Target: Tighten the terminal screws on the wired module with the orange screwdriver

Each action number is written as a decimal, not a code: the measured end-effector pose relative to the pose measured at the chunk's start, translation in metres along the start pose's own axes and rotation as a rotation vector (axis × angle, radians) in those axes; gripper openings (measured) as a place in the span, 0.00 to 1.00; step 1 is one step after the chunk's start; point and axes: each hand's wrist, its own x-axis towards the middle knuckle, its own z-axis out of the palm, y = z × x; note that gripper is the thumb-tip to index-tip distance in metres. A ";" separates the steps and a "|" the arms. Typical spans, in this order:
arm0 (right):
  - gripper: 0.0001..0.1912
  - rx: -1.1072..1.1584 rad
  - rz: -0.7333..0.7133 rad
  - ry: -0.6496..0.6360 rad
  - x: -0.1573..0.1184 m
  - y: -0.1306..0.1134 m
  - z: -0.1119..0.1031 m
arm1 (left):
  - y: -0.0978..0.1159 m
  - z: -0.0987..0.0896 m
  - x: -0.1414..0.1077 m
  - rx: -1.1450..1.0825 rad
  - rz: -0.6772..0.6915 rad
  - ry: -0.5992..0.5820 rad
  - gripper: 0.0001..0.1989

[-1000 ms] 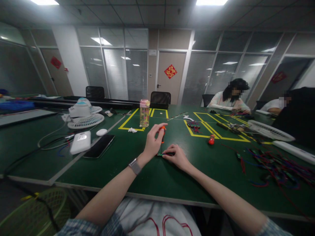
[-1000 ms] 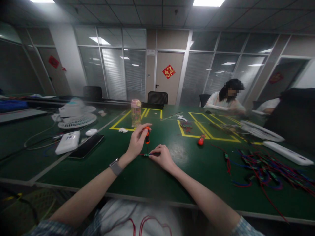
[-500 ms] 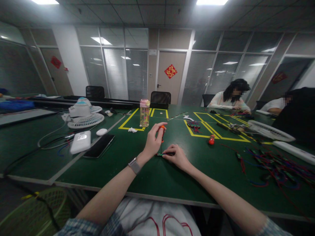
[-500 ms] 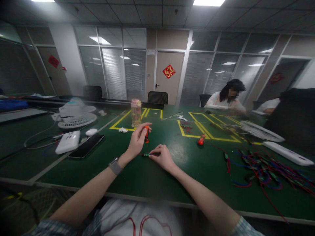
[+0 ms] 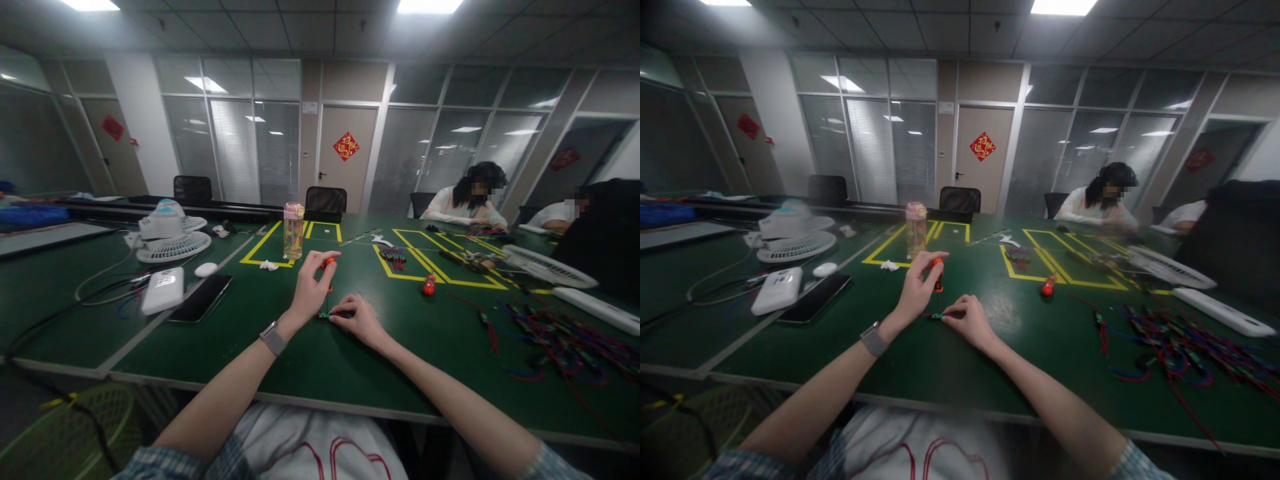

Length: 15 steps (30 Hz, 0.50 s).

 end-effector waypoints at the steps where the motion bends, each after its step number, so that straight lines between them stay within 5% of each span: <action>1: 0.07 -0.002 -0.001 0.000 0.000 0.000 0.000 | 0.000 0.000 0.000 -0.004 -0.004 -0.010 0.12; 15: 0.06 0.008 0.010 -0.006 0.000 -0.002 0.000 | 0.000 0.003 -0.003 0.028 0.041 0.050 0.11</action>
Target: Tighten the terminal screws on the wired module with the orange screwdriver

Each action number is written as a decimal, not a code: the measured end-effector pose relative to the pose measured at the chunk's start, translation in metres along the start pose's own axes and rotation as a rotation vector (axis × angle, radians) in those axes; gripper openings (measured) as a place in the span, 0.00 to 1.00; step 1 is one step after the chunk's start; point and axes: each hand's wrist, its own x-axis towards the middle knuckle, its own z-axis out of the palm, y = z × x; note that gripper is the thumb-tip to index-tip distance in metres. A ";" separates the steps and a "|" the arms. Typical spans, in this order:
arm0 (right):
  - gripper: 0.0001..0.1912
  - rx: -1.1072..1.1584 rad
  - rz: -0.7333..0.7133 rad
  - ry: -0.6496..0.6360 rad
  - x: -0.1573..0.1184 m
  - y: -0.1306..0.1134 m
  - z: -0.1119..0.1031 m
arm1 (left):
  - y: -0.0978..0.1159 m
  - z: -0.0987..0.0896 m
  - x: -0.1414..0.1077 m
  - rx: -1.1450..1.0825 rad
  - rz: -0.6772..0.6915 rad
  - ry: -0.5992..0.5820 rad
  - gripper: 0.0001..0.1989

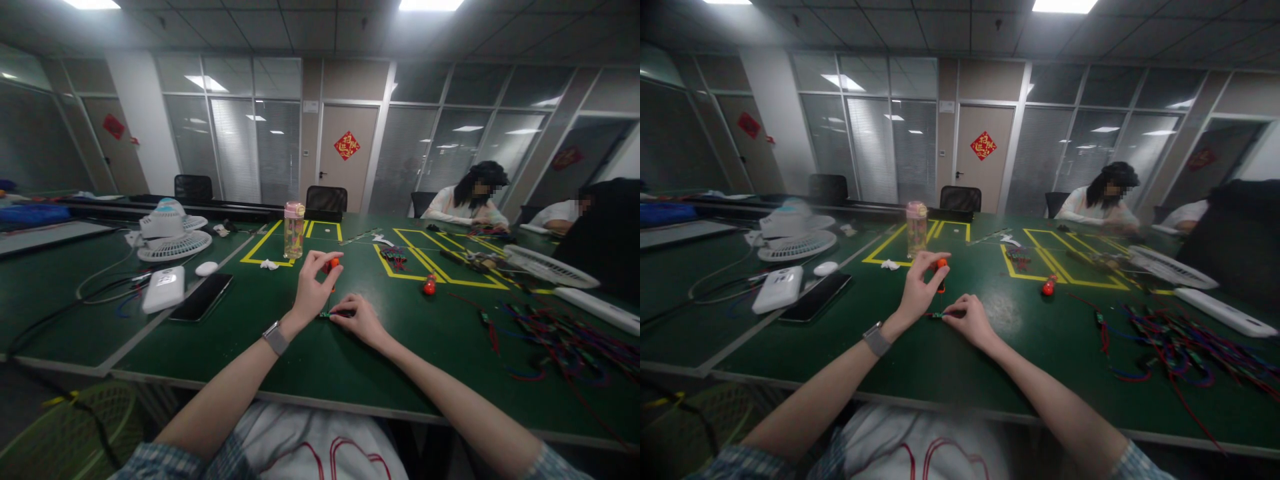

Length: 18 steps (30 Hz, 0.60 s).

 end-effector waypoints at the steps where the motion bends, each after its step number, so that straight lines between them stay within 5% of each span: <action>1: 0.06 -0.001 -0.001 0.002 0.000 0.000 0.000 | 0.000 0.000 0.000 -0.004 -0.007 -0.001 0.11; 18: 0.06 -0.028 -0.014 0.004 0.001 0.001 0.001 | -0.001 -0.001 -0.001 0.010 -0.020 0.029 0.10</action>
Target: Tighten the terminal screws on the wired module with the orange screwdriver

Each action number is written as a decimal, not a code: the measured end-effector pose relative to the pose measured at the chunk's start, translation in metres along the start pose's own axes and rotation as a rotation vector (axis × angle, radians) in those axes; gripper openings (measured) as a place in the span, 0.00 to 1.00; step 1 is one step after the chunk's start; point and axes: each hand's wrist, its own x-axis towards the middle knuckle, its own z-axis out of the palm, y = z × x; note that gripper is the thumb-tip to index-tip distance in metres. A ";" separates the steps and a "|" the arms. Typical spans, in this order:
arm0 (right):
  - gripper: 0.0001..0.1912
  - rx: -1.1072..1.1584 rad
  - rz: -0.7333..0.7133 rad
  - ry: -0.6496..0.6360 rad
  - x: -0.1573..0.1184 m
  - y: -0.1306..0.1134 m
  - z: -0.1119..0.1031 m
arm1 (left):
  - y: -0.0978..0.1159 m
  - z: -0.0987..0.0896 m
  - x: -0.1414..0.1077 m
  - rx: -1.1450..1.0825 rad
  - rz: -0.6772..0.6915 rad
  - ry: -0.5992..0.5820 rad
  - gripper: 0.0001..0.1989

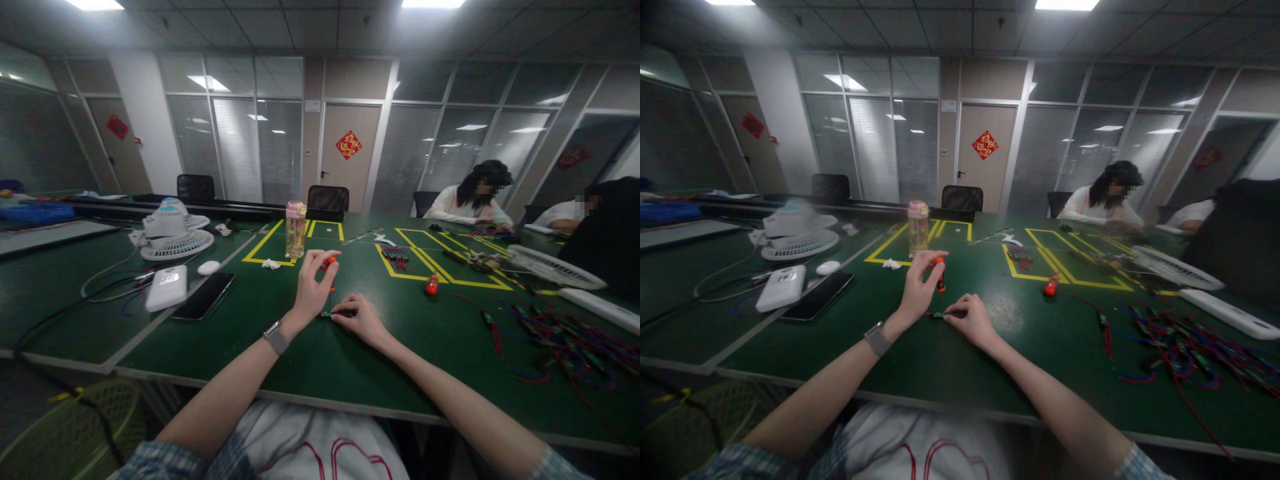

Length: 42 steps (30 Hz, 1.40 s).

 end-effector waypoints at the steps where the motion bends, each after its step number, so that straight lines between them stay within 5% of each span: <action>1: 0.06 -0.001 0.000 -0.001 0.000 0.000 0.000 | 0.000 0.000 0.000 -0.026 -0.004 -0.012 0.12; 42: 0.07 0.011 0.011 -0.001 0.001 0.003 0.000 | 0.002 -0.001 0.000 0.050 0.024 0.028 0.10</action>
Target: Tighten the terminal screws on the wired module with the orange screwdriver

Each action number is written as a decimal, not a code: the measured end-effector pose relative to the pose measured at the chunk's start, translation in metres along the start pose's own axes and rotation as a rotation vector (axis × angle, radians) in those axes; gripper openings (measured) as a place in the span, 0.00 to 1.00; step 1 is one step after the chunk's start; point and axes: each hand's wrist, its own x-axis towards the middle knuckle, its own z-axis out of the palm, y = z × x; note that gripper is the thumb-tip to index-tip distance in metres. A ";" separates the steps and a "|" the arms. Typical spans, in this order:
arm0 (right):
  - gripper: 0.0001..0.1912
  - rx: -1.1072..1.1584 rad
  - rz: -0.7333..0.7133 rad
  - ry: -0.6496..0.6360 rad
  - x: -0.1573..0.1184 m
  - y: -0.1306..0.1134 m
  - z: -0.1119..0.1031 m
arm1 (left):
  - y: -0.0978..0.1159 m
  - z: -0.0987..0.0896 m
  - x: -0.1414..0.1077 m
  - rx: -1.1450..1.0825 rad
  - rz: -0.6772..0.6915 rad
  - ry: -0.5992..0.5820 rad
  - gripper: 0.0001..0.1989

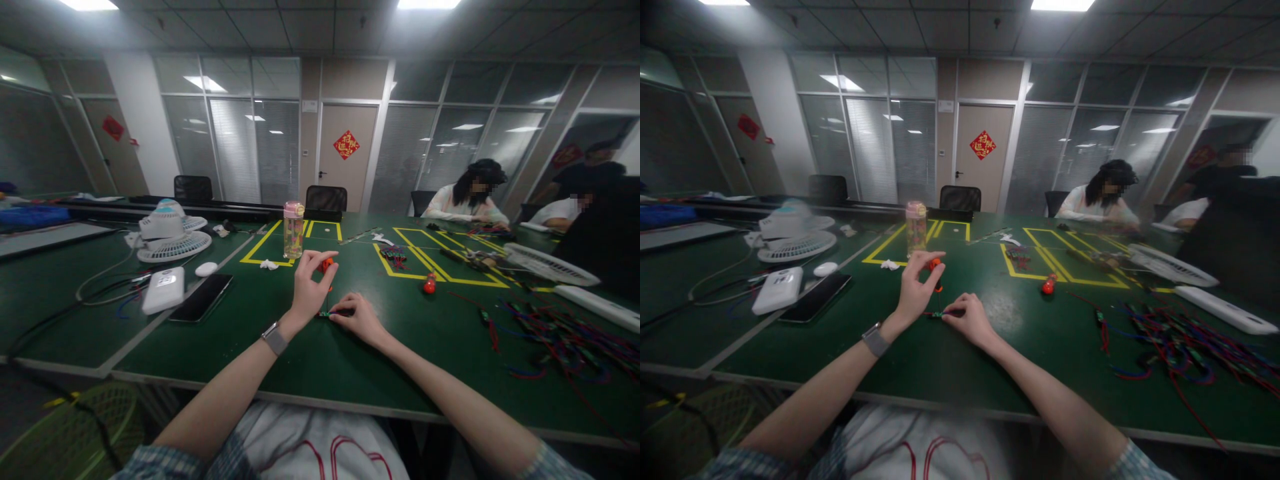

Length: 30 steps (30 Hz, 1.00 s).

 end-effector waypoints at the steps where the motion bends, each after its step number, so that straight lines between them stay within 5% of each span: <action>1: 0.07 -0.002 0.000 0.000 0.000 0.000 0.000 | 0.000 0.000 0.000 0.003 0.000 0.000 0.09; 23: 0.07 -0.001 -0.021 -0.003 0.000 -0.002 -0.001 | -0.001 0.001 -0.001 -0.106 -0.029 -0.026 0.14; 30: 0.06 -0.017 -0.028 0.002 0.000 0.000 0.001 | -0.001 0.000 0.000 0.013 0.007 0.024 0.10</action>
